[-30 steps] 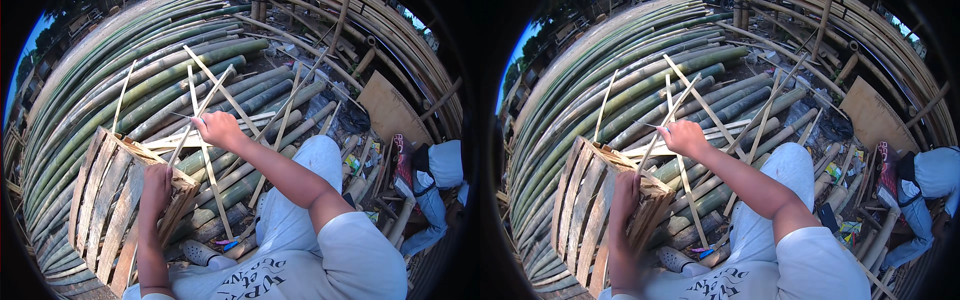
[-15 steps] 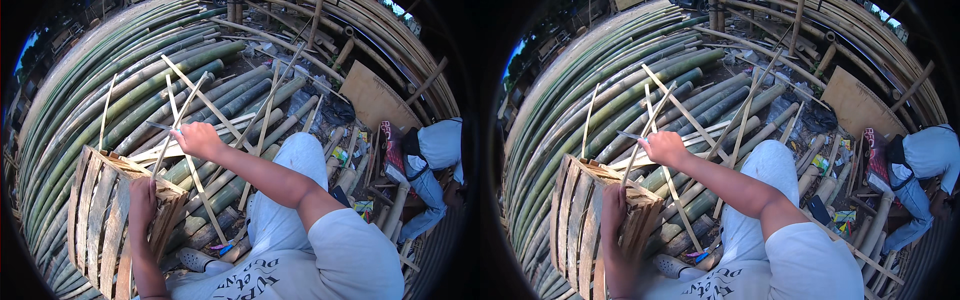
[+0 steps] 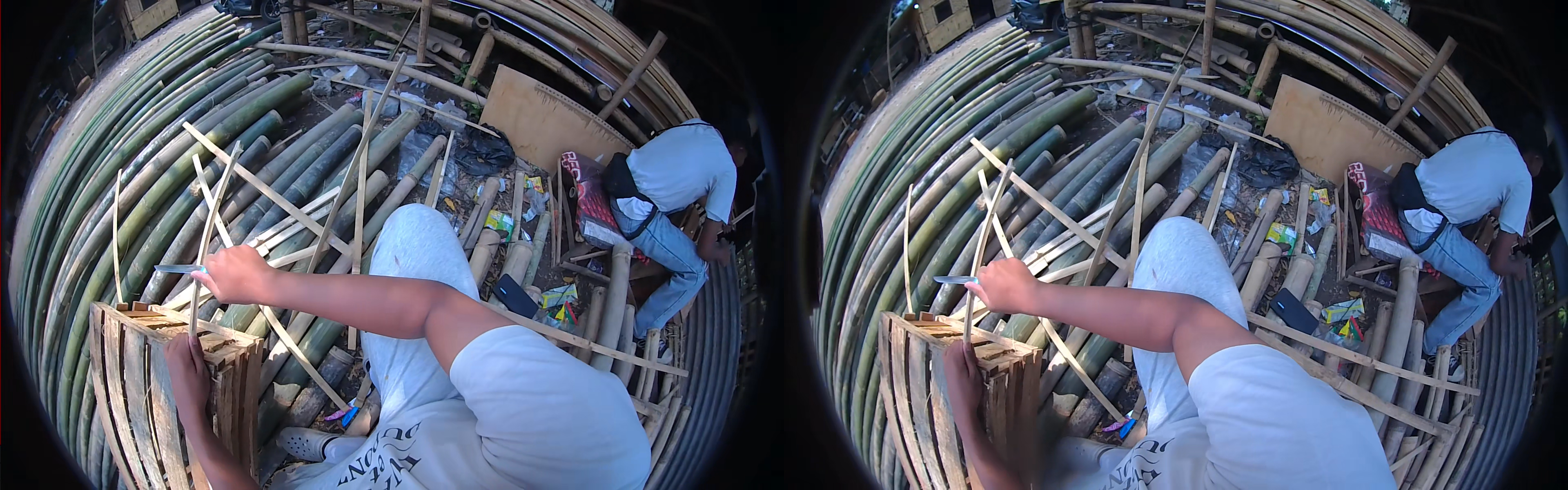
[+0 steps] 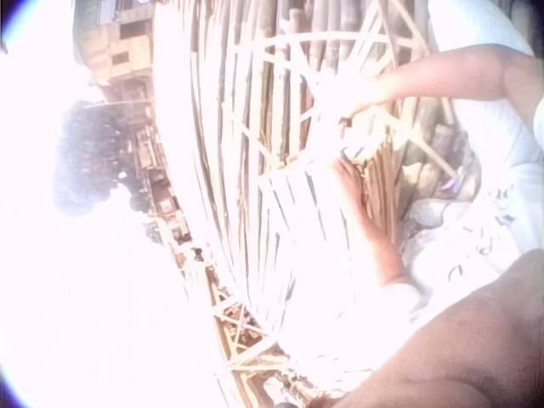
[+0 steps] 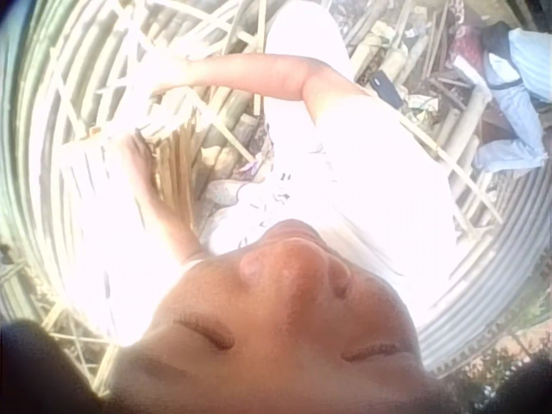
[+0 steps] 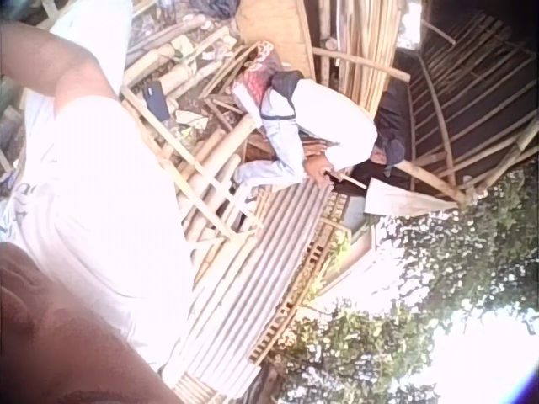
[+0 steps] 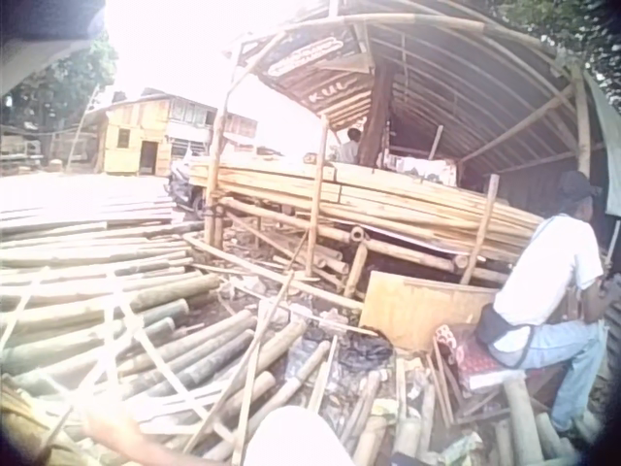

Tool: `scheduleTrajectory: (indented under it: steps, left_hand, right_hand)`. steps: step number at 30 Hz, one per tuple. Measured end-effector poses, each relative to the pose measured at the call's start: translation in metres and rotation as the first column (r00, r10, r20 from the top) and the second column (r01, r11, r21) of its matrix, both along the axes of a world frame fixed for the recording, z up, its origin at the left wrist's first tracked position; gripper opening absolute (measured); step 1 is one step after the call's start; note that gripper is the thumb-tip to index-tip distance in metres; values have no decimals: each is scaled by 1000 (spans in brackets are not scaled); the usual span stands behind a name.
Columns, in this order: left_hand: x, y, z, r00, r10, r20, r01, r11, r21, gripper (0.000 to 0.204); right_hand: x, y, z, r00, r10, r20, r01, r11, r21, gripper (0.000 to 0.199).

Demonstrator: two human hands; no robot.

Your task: Trimming and preparing thin strips of bamboo using a utility knife for manufacturing.

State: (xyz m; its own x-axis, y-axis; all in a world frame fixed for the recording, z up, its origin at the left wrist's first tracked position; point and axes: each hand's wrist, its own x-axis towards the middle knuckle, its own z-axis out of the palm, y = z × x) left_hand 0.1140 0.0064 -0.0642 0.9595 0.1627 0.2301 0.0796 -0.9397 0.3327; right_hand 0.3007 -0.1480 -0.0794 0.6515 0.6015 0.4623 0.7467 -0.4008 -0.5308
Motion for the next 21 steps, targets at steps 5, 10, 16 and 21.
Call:
scheduleTrajectory:
  steps: [5,10,16,21]
  left_hand:
    - [1,-4,0,999,-27,-19,28,999,20,36]
    - [-2,1,-7,1000,1,-1,-1,1000,-10,35]
    - [3,4,-3,998,27,-56,-29,999,-35,37]
    - [1,0,-2,999,19,-37,-20,1000,-21,38]
  right_hand:
    - [34,-7,5,976,-211,-54,213,977,29,53]
    - [-1,-8,2,994,49,-99,-54,997,-53,57]
    - [-6,3,-5,998,-22,-65,22,1000,1,54]
    - [33,-4,3,975,-208,-78,213,975,67,53]
